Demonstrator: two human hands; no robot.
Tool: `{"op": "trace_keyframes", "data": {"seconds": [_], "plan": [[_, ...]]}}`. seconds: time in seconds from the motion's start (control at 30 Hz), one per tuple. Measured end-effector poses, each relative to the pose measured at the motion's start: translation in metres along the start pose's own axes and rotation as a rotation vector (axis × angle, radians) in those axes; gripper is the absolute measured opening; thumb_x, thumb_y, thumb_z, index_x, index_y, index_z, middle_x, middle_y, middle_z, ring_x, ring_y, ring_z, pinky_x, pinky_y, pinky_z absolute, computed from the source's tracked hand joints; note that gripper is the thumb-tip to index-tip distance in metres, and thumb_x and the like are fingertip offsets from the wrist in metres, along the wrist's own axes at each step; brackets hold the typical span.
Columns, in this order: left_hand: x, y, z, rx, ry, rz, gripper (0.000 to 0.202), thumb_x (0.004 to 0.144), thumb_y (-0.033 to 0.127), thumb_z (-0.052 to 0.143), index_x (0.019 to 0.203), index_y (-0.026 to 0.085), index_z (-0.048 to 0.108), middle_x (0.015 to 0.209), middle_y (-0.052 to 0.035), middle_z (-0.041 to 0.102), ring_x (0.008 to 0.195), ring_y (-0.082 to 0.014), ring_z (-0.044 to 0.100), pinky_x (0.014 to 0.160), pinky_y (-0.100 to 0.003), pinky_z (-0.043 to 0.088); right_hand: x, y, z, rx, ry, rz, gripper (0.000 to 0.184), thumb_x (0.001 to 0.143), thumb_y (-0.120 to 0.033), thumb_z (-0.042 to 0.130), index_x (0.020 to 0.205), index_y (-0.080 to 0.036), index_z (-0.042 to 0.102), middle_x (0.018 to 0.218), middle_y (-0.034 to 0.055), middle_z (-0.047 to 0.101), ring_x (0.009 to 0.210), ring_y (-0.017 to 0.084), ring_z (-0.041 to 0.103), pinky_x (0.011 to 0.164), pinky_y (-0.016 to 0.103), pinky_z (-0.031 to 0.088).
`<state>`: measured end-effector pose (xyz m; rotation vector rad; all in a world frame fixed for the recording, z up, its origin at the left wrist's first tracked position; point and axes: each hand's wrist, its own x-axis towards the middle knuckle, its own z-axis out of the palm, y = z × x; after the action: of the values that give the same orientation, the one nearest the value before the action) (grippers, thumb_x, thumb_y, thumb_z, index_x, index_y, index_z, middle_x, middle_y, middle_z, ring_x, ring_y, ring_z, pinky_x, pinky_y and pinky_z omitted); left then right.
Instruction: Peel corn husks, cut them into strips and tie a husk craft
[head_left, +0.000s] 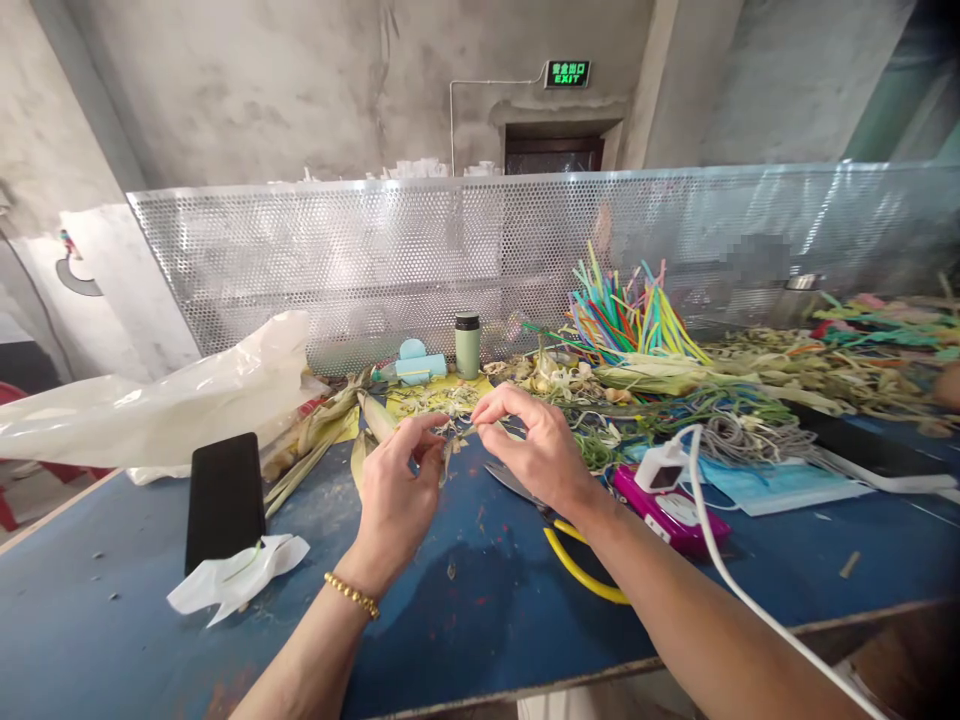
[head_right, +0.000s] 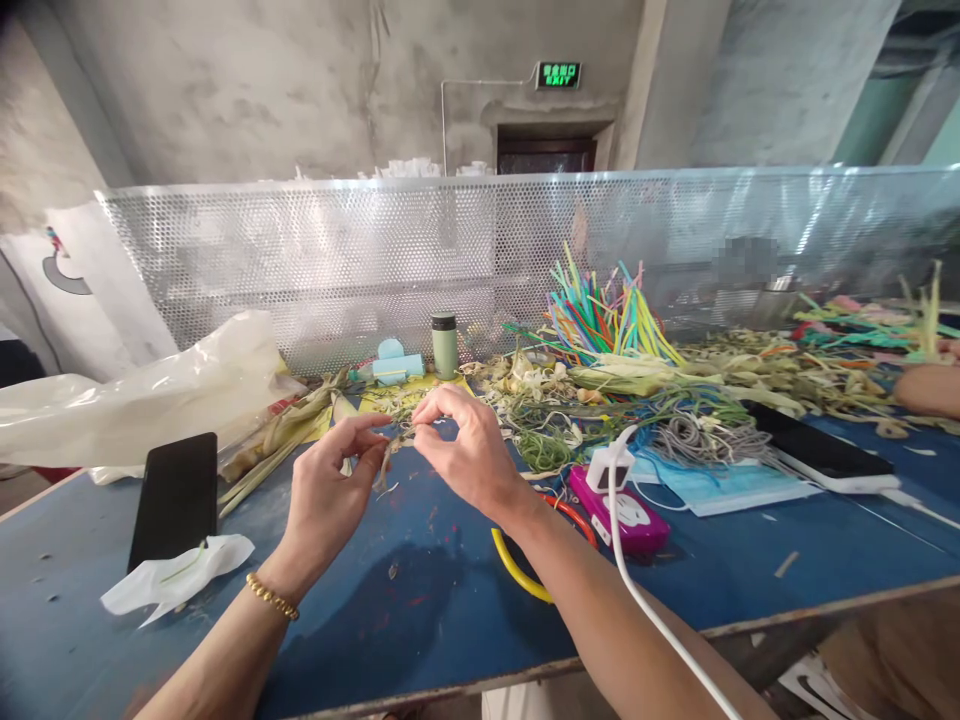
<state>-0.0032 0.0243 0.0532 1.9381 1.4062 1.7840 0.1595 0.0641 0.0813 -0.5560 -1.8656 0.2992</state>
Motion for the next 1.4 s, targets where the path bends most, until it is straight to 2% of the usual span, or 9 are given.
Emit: {"op": "trace_keyframes", "data": {"seconds": [0.13, 0.27, 0.4, 0.53, 0.7, 0.83, 1.03, 1.27, 1.4], "plan": [[0.002, -0.002, -0.001, 0.021, -0.035, -0.076, 0.029, 0.080, 0.011, 0.058, 0.103, 0.025, 0.069, 0.071, 0.0024, 0.069, 0.064, -0.0140, 0.061, 0.066, -0.025, 0.045, 0.000, 0.002, -0.002, 0.045, -0.010, 0.007, 0.016, 0.075, -0.004, 0.052, 0.072, -0.020, 0.054, 0.083, 0.0011, 0.060, 0.080, 0.015, 0.058, 0.079, 0.032, 0.045], [0.003, -0.001, -0.003, 0.028, -0.063, -0.011, 0.019, 0.083, 0.015, 0.058, 0.093, 0.023, 0.073, 0.075, -0.0012, 0.069, 0.067, -0.0150, 0.061, 0.067, -0.025, 0.045, -0.002, -0.005, -0.005, 0.133, -0.143, -0.030, 0.014, 0.074, -0.005, 0.054, 0.073, -0.019, 0.056, 0.090, 0.0031, 0.062, 0.080, 0.015, 0.057, 0.071, 0.029, 0.046], [0.003, 0.000, -0.003, 0.089, -0.105, 0.118, 0.020, 0.086, 0.013, 0.056, 0.082, 0.022, 0.074, 0.074, -0.0024, 0.067, 0.071, -0.0146, 0.061, 0.066, -0.023, 0.045, -0.005, -0.008, -0.006, 0.209, -0.327, 0.189, 0.011, 0.074, -0.008, 0.054, 0.072, -0.017, 0.060, 0.076, 0.0028, 0.066, 0.062, 0.011, 0.055, 0.054, 0.024, 0.042], [0.001, -0.005, -0.002, 0.179, -0.138, 0.202, 0.023, 0.088, 0.010, 0.051, 0.085, 0.021, 0.071, 0.075, -0.0023, 0.066, 0.070, -0.0133, 0.062, 0.065, -0.021, 0.044, -0.006, -0.003, -0.002, 0.245, -0.384, 0.433, 0.009, 0.076, -0.010, 0.054, 0.075, -0.015, 0.061, 0.061, 0.0002, 0.062, 0.047, 0.007, 0.045, 0.044, 0.020, 0.032], [-0.001, -0.012, -0.002, 0.311, -0.179, 0.260, 0.026, 0.086, 0.001, 0.045, 0.088, 0.019, 0.064, 0.078, -0.0012, 0.066, 0.069, -0.0124, 0.061, 0.063, -0.021, 0.043, -0.004, -0.005, 0.002, 0.286, -0.370, 0.509, 0.007, 0.079, -0.012, 0.052, 0.077, -0.015, 0.058, 0.068, 0.0005, 0.063, 0.045, 0.005, 0.039, 0.043, 0.019, 0.029], [-0.002, -0.011, -0.002, 0.380, -0.202, 0.256, 0.029, 0.082, -0.004, 0.042, 0.083, 0.019, 0.061, 0.077, -0.0008, 0.065, 0.070, -0.0131, 0.060, 0.062, -0.021, 0.041, -0.005, -0.009, 0.005, 0.340, -0.367, 0.508, 0.008, 0.083, -0.016, 0.051, 0.076, -0.017, 0.053, 0.060, -0.0034, 0.053, 0.044, 0.005, 0.036, 0.042, 0.019, 0.027], [0.000, -0.009, -0.003, 0.337, -0.226, 0.166, 0.032, 0.077, -0.004, 0.041, 0.082, 0.019, 0.063, 0.075, -0.0009, 0.066, 0.069, -0.0133, 0.060, 0.064, -0.022, 0.041, -0.006, -0.011, 0.005, 0.402, -0.333, 0.576, 0.010, 0.082, -0.015, 0.054, 0.072, -0.016, 0.053, 0.056, -0.0041, 0.049, 0.043, 0.005, 0.032, 0.042, 0.020, 0.022], [0.009, -0.012, -0.013, -0.080, -0.462, -0.173, 0.019, 0.083, 0.015, 0.051, 0.081, 0.019, 0.069, 0.066, -0.0006, 0.068, 0.063, -0.0148, 0.063, 0.063, -0.024, 0.045, -0.002, -0.003, 0.000, 0.693, -0.260, 0.635, 0.008, 0.080, -0.020, 0.061, 0.078, -0.014, 0.055, 0.072, 0.0014, 0.062, 0.041, 0.002, 0.031, 0.040, 0.019, 0.018], [0.013, -0.008, -0.019, -0.183, -0.433, -0.212, 0.015, 0.085, 0.023, 0.055, 0.075, 0.017, 0.065, 0.063, -0.0014, 0.065, 0.061, -0.0133, 0.057, 0.060, -0.023, 0.042, -0.001, -0.002, 0.000, 0.760, -0.232, 0.652, 0.011, 0.078, -0.021, 0.065, 0.078, -0.014, 0.056, 0.071, 0.0023, 0.064, 0.040, 0.002, 0.034, 0.039, 0.019, 0.020]]}}
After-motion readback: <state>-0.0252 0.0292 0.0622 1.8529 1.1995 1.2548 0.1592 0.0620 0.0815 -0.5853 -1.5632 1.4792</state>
